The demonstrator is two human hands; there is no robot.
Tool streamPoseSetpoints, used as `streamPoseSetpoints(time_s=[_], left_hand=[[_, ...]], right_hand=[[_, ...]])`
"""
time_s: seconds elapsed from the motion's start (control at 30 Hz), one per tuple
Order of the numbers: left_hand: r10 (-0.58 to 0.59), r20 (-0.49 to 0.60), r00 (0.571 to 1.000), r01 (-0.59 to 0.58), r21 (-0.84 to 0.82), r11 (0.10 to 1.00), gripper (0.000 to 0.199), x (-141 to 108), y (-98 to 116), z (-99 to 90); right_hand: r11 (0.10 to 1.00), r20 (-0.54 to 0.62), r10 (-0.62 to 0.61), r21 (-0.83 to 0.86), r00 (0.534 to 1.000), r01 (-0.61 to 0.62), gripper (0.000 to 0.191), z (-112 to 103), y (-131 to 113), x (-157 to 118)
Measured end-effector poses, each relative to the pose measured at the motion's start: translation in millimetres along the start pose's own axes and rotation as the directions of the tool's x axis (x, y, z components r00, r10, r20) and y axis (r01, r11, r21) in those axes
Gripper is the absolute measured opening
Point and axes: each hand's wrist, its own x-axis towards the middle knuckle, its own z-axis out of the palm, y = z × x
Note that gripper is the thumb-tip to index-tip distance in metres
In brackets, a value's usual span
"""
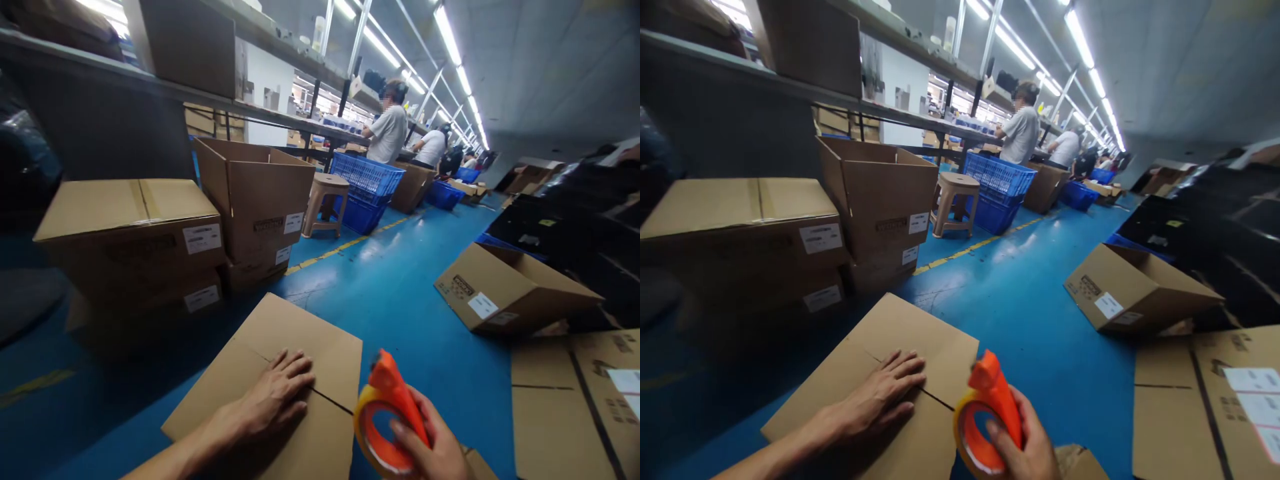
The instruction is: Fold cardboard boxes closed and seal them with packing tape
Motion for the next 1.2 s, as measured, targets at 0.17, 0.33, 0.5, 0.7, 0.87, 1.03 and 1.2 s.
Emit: streamPoseSetpoints(time_s=[0.17, 0.33, 0.5, 0.7, 0.87, 1.03, 1.2], left_hand=[[0.011, -0.082, 0.997, -0.022, -0.138, 0.990, 0.047, 1.3, -11.3, 9.9], [-0.159, -0.195, 0.968, 0.037, -0.516, 0.856, 0.044, 1.4, -5.8, 2.2], [-0.411, -0.162, 0.897, 0.124, -0.800, 0.587, 0.050, 8.9, 4.7, -2.8], [-0.516, 0.007, 0.857, 0.190, -0.934, 0.303, 0.069, 21.5, 21.4, -9.0], [-0.550, 0.088, 0.830, 0.207, -0.965, 0.158, 0.064, 22.0, 21.5, -14.6], [-0.571, 0.049, 0.820, 0.204, -0.956, 0.210, 0.069, 22.8, 15.3, -14.3], [-0.555, 0.066, 0.829, 0.234, -0.943, 0.238, 0.071, 24.9, 15.9, -18.8]], right_hand=[[0.925, 0.190, -0.315, -0.159, 0.930, 0.345, 0.066, 56.2, -29.5, 29.8], [0.794, 0.271, -0.524, -0.190, 0.808, 0.578, 0.056, 82.2, -3.8, 39.1], [0.709, 0.276, -0.583, -0.287, 0.764, 0.644, 0.054, 81.3, 11.3, 44.0], [0.562, 0.318, -0.689, -0.334, 0.651, 0.757, 0.060, 75.9, 11.1, 47.0], [0.624, 0.338, -0.620, -0.336, 0.708, 0.706, 0.053, 77.6, 4.0, 42.4], [0.669, 0.300, -0.606, -0.308, 0.737, 0.676, 0.054, 78.2, 2.2, 38.6], [0.620, 0.349, -0.634, -0.303, 0.690, 0.724, 0.057, 76.7, 2.0, 39.6]])
